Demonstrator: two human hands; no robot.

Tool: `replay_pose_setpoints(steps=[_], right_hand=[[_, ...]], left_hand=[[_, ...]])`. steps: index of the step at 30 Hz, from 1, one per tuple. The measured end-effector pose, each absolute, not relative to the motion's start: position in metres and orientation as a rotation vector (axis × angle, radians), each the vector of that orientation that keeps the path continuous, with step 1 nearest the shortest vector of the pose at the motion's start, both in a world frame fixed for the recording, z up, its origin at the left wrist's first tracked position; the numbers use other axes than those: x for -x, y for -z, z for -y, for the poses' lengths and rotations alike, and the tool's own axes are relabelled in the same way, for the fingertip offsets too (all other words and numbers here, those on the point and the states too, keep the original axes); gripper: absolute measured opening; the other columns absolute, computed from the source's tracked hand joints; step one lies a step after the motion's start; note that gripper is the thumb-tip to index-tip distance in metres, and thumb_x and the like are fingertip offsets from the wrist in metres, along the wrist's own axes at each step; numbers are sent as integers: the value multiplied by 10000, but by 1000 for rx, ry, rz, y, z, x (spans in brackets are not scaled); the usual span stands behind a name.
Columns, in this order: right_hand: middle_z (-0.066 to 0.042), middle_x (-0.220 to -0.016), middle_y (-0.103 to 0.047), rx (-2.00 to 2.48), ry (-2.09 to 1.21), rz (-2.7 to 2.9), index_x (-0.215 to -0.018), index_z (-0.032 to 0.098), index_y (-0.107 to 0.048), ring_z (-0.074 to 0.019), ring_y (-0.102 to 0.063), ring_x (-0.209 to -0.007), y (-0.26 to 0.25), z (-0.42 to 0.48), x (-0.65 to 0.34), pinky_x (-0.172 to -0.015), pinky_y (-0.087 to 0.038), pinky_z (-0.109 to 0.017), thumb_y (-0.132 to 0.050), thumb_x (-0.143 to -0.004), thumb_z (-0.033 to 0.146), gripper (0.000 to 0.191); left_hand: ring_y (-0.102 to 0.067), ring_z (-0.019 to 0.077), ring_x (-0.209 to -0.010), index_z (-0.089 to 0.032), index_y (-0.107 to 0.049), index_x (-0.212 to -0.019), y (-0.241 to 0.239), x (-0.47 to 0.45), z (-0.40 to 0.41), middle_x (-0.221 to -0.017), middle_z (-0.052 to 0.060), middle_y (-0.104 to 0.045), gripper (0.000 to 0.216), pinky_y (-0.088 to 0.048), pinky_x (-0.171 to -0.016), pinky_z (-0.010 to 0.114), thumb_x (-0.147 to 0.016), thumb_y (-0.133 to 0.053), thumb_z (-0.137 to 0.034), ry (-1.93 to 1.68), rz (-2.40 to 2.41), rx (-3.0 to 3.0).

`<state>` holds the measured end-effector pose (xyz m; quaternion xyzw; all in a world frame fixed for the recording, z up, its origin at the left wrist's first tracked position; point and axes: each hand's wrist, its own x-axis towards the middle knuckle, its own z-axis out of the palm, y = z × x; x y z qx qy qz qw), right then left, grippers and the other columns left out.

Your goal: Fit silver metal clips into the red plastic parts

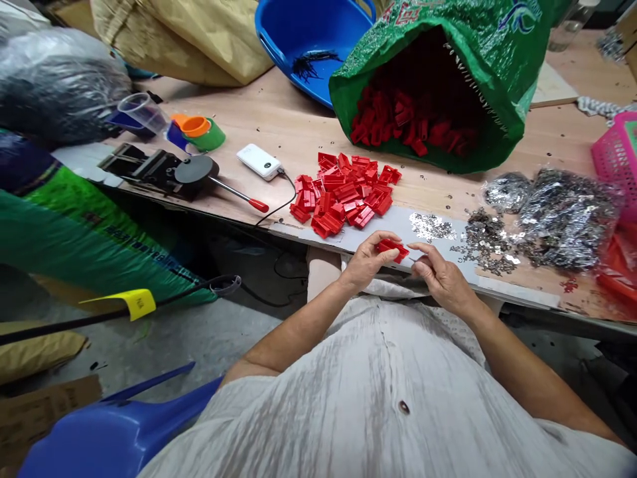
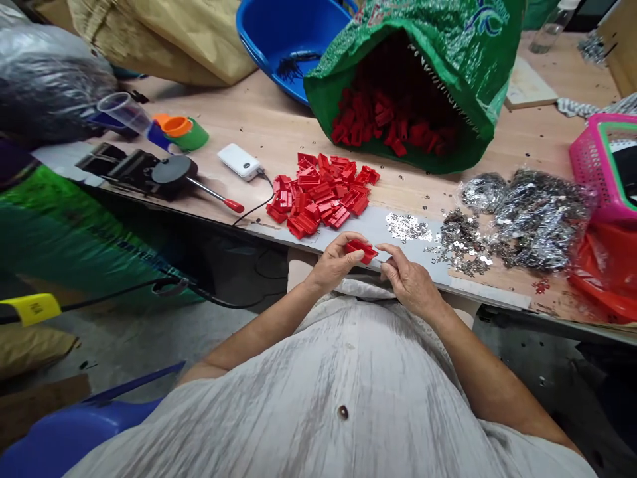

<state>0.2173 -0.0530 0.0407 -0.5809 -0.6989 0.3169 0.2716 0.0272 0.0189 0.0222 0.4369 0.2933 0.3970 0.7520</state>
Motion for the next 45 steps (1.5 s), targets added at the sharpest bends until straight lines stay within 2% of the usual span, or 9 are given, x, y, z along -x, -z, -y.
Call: replay_pose_setpoints(steps=[2, 5, 10, 15, 25, 32, 39, 42, 45], right_hand=[[14, -751, -674, 1562, -881, 1910, -1471, 289, -365, -184, -634, -686, -46, 56, -214, -703, -466, -316, -356, -1023, 393, 460], [13, -739, -672, 1564, -841, 1934, -1469, 307, -400, -185, -636, -671, -50, 57, -209, -684, -462, -311, -364, -1020, 442, 471], [-30, -890, -728, 1579, -736, 1933, -1349, 297, -533, -208, -673, -733, -55, 58, -205, -680, -474, -324, -409, -1001, 482, 413], [-38, -1059, -740, 1574, -639, 1910, -1253, 302, -592, -210, -684, -783, -52, 58, -202, -703, -489, -330, -425, -996, 463, 347], [-77, -1001, -753, 1592, -362, 1866, -1165, 250, -652, -224, -662, -777, -35, 60, -192, -735, -466, -348, -409, -1009, 445, 349], [-79, -1027, -749, 1571, -390, 1928, -1160, 247, -650, -233, -650, -803, -35, 57, -195, -752, -450, -358, -406, -1006, 456, 356], [-25, -775, -687, 1569, -664, 1634, -992, 254, -681, -188, -620, -686, -29, 56, -189, -682, -440, -304, -392, -1010, 468, 360], [11, -657, -599, 1559, -773, 1561, -1059, 247, -688, -158, -561, -594, -26, 58, -194, -618, -412, -279, -393, -1008, 486, 384], [29, -621, -548, 1686, -699, 1501, -1136, 240, -673, -149, -531, -572, -21, 58, -210, -612, -399, -271, -395, -1007, 478, 388]], left_hand=[[-683, 145, -885, -186, -573, -865, -29, -28, -11, -918, 13, -684, 346, -504, -920, 324, -746, -802, -417, -836, -601, -753], [-696, 150, -865, -176, -530, -768, -32, -29, -2, -846, 6, -689, 350, -507, -948, 336, -748, -810, -385, -800, -558, -539], [-689, 153, -844, -165, -626, -846, -32, -31, 8, -890, 36, -702, 235, -532, -956, 348, -788, -775, -337, -745, -550, -339], [-676, 159, -876, -163, -650, -863, -36, -34, 15, -905, 45, -684, 170, -520, -998, 366, -853, -706, -323, -762, -565, -315], [-669, 137, -875, -163, -660, -857, -37, -36, 20, -898, 34, -686, 116, -501, -1021, 345, -891, -657, -273, -809, -582, -244], [-674, 150, -886, -162, -649, -838, -35, -36, 20, -895, 40, -690, 130, -504, -1022, 362, -876, -675, -283, -801, -602, -263], [-692, 155, -870, -152, -631, -805, -33, -37, 24, -866, 34, -701, 126, -495, -1057, 417, -863, -694, -245, -810, -545, -207], [-710, 181, -902, -146, -615, -807, -26, -30, 26, -879, 36, -707, 117, -479, -1074, 442, -862, -693, -213, -787, -564, -171], [-723, 221, -935, -140, -588, -796, -9, -20, 28, -893, 44, -708, 120, -483, -1056, 476, -863, -682, -170, -724, -699, -109]])
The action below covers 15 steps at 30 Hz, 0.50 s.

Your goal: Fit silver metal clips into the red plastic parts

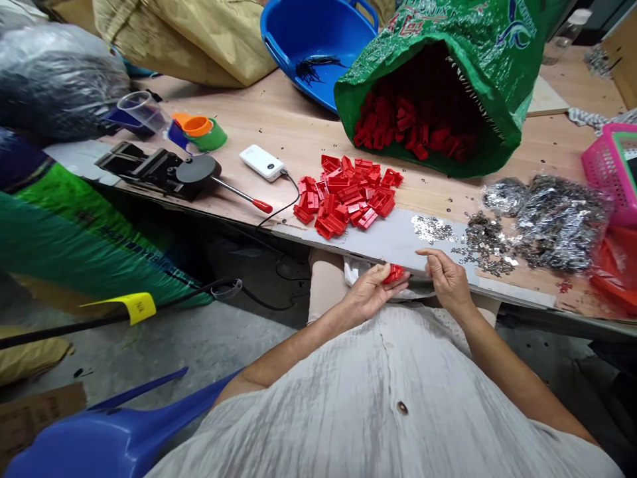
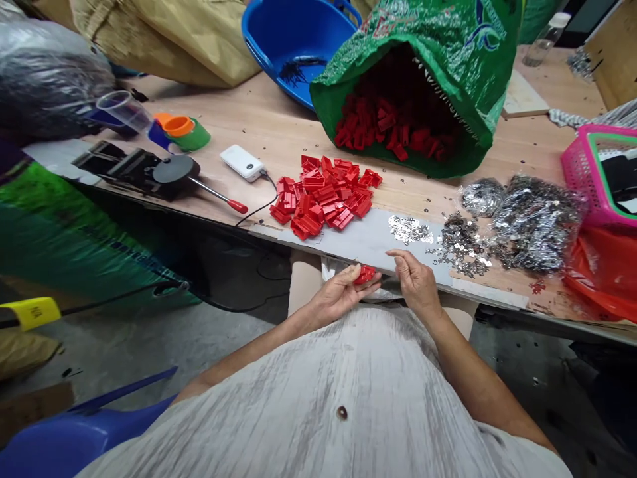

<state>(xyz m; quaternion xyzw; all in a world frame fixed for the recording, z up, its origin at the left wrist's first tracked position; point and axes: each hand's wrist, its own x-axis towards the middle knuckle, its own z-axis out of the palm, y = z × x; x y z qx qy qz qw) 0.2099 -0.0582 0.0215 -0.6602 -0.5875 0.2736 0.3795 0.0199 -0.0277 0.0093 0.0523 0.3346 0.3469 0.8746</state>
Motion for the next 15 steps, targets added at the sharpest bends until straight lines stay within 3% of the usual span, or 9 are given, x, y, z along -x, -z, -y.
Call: replay_pose_setpoints(steps=[7, 15], right_hand=[[-77, -967, -681, 1920, -185, 1585, -1037, 207, -666, -221, -631, -877, -1, 41, -245, -783, -450, -327, -509, -927, 323, 224], [-75, -894, -666, 2135, -108, 1605, -889, 206, -609, -226, -586, -830, 3, 19, -237, -705, -383, -326, -511, -931, 367, 194]], left_hand=[[-704, 172, -863, -116, -609, -908, 25, -19, 18, -868, 83, -690, 107, -545, -963, 362, -949, -519, -154, -603, -1028, 27], [-692, 215, -1014, -120, -578, -1078, 29, -20, 16, -1040, 142, -665, 165, -566, -925, 322, -940, -511, -180, -569, -996, 18]])
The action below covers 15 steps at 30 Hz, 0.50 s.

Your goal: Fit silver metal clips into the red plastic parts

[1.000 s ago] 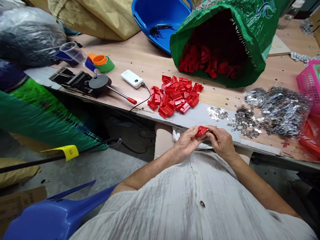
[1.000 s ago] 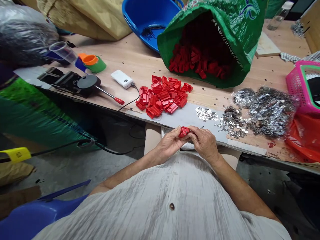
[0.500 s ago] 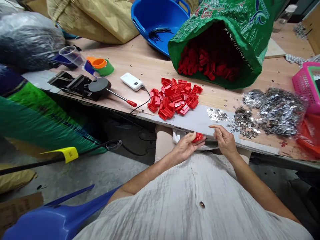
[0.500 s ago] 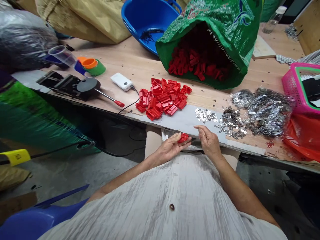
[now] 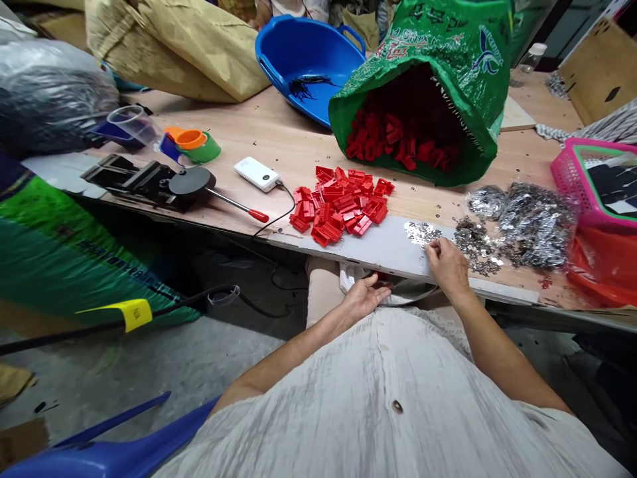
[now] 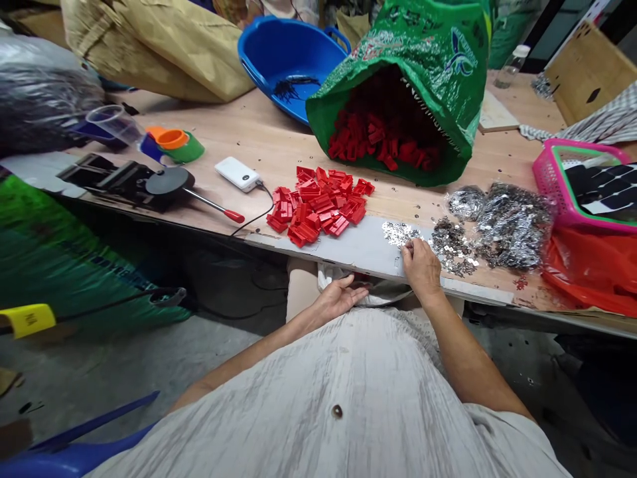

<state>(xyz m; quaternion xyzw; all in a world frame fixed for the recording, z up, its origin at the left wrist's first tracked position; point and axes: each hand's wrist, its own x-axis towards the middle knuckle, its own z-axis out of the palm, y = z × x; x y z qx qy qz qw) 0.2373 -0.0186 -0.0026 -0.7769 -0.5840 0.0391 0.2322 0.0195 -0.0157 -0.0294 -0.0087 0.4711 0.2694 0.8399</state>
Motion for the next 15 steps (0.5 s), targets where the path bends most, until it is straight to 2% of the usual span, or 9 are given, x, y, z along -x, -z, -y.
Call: replay_pose_setpoints(steps=[3, 7, 11, 15], right_hand=[[-72, -890, -658, 2288, -82, 1558, -887, 207, -593, -221, -573, -791, -1, 16, -231, -655, -329, -321, -545, -925, 433, 234], [-68, -948, -665, 2381, -83, 1516, -915, 215, -591, -220, -581, -801, -6, 15, -223, -623, -273, -319, -541, -935, 436, 227], [-70, -973, -666, 2391, -102, 1512, -935, 213, -593, -222, -586, -824, -9, 16, -221, -619, -260, -320, -537, -944, 424, 219], [-71, -964, -663, 2370, -65, 1535, -931, 210, -595, -219, -584, -807, -6, 17, -222, -611, -258, -323, -534, -950, 423, 222]], left_hand=[[-697, 209, -998, -114, -569, -1053, 26, -17, 19, -1040, 149, -652, 142, -579, -874, 293, -943, -509, -182, -558, -994, -3], [-711, 196, -936, -134, -535, -900, 20, -15, 22, -941, 112, -637, 37, -578, -855, 298, -909, -567, -150, -567, -995, -52], [-722, 182, -864, -163, -483, -818, 15, -16, 28, -856, 50, -629, 212, -559, -868, 326, -821, -693, -135, -618, -991, -114], [-700, 161, -752, -160, -563, -893, 3, -13, 30, -874, 46, -659, 227, -537, -768, 309, -791, -744, -252, -625, -959, -534]])
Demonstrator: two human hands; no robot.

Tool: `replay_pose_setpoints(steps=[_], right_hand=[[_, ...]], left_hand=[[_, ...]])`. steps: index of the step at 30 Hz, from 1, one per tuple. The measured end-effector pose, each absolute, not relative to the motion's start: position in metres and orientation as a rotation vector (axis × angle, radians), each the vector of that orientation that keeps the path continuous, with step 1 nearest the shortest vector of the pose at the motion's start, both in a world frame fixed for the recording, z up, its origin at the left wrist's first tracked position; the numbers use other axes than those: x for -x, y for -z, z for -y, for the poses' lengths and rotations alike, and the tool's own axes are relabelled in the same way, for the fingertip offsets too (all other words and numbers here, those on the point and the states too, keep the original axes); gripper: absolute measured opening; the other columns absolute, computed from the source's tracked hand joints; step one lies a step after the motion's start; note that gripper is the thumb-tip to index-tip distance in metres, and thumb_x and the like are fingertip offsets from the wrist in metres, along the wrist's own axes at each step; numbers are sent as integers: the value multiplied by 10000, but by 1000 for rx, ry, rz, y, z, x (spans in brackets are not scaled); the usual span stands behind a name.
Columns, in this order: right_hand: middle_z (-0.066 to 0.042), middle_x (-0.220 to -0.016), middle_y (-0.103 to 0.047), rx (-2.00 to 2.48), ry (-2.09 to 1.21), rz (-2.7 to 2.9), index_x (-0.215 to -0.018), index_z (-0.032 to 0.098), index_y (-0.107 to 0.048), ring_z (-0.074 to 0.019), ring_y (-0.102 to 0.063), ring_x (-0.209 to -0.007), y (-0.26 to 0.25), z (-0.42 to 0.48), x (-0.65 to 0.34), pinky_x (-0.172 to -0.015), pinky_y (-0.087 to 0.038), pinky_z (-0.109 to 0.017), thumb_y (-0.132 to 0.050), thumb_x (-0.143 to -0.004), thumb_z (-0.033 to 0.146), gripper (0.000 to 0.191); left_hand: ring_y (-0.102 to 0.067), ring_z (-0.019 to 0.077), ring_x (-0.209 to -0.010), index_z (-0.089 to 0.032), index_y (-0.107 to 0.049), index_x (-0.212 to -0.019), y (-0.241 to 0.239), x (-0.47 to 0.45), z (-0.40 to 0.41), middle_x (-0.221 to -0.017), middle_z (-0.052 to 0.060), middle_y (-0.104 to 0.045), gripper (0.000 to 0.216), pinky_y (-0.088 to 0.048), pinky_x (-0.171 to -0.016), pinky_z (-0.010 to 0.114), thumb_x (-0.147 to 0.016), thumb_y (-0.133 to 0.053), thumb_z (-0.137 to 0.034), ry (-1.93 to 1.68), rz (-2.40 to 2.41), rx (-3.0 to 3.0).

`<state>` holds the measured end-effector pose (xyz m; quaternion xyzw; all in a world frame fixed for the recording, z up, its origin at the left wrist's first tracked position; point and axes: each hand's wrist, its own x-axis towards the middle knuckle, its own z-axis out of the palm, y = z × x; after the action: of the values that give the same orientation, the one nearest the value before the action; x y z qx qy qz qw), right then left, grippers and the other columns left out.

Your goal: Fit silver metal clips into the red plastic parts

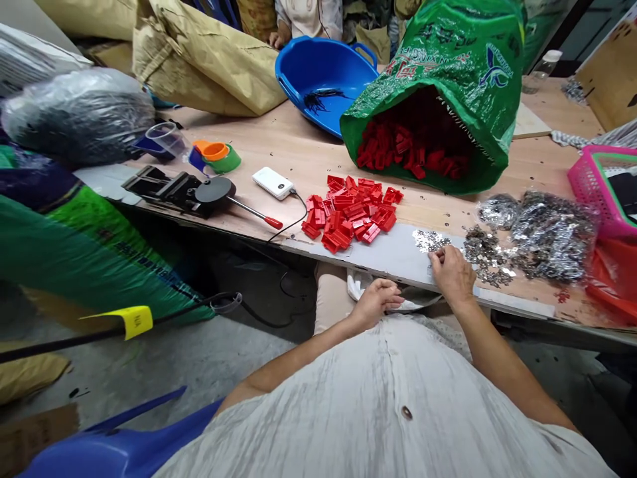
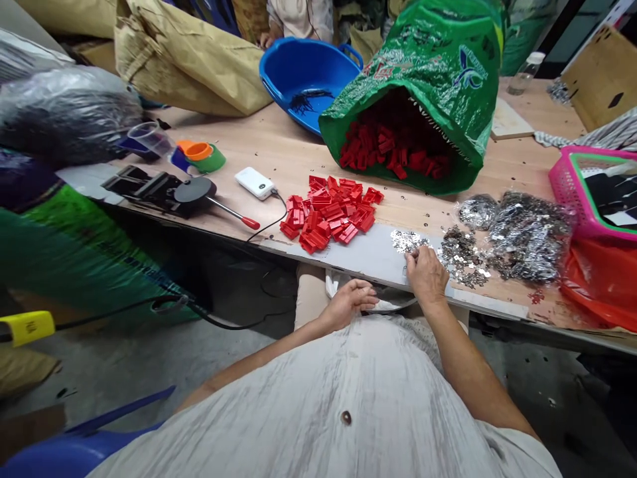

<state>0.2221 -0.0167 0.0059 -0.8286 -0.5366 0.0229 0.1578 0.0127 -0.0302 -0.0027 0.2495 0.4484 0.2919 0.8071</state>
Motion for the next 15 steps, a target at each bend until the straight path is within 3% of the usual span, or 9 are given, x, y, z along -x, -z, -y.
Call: replay_pose_setpoints(steps=[3, 7, 11, 15], right_hand=[[-72, -958, -663, 2333, -32, 1547, -937, 209, -599, -219, -587, -803, -2, 16, -221, -617, -285, -326, -540, -947, 403, 203], [-86, -989, -667, 2215, -52, 1568, -999, 198, -609, -233, -600, -873, -1, 21, -217, -675, -367, -325, -545, -935, 339, 167], [-88, -1017, -667, 2002, -109, 1526, -1060, 203, -613, -221, -606, -914, -6, 37, -231, -745, -436, -314, -484, -955, 317, 202], [-97, -1006, -685, 1998, -68, 1362, -1028, 198, -628, -227, -611, -901, -9, 61, -274, -810, -456, -339, -467, -955, 341, 228]], left_hand=[[-670, 178, -815, -185, -644, -990, -12, -3, 14, -921, 49, -674, 208, -512, -803, 327, -842, -669, -329, -736, -1008, -1226], [-544, 296, -1164, -202, -651, -1169, -26, 7, -31, -1215, 123, -645, 289, -371, -1048, 469, -923, -540, -304, -901, -1460, -2089], [-479, 373, -1172, -197, -636, -1227, -24, 4, -61, -1256, 169, -603, 374, -351, -990, 514, -890, -593, -355, -585, -1801, -2393], [-474, 389, -1140, -209, -650, -1194, -18, -2, -67, -1218, 178, -599, 365, -346, -945, 507, -878, -607, -386, -525, -1837, -2456]])
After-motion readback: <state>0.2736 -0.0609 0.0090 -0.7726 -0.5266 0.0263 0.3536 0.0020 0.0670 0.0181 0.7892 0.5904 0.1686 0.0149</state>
